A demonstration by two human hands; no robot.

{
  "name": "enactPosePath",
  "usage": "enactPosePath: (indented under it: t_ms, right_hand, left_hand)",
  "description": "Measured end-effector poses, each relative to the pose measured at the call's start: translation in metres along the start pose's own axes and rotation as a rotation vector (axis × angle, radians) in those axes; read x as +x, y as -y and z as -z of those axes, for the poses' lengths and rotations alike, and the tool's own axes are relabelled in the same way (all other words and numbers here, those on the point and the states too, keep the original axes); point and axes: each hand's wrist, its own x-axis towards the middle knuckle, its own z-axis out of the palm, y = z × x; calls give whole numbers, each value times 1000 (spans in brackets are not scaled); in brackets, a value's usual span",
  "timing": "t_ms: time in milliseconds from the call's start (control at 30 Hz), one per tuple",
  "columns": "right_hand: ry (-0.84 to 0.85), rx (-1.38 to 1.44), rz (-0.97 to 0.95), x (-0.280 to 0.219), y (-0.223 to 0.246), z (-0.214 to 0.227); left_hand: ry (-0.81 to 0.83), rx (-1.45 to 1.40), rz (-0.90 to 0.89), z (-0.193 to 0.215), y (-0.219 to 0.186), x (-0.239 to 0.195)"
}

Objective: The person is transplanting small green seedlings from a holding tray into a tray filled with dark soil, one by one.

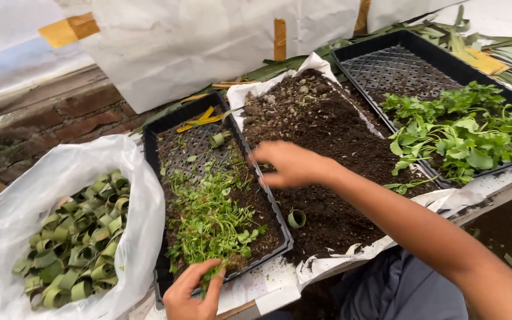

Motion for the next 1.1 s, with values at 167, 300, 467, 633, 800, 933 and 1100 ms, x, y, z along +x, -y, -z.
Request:
enactPosePath:
  t_ms: [167, 300, 467, 633, 800, 933, 1100]
  right_hand:
    - [194, -228, -42, -70, -32, -71]
    - [55, -124, -91, -83, -39, -45]
    - [101, -308, -260, -91, -107, -21]
    - [115, -304, -234, -94, -145, -38]
    - [37, -321, -286, -82, -149, -39]
    - [-125, -281, -150, -91, -111, -34]
    - [13, -83, -116, -48, -67, -68]
  left_hand:
    - [29, 38, 93, -17, 2, -3]
    - [74, -59, -74, -25, -11, -4]
    - [33, -58, -35, -32, 14, -16]
    - [96, -52, 11, -51, 13, -22]
    - [157, -67, -38, -47, -5, -12]
    - [169, -59, -30, -46, -28, -5]
    - [174, -91, -117, -61, -67, 16]
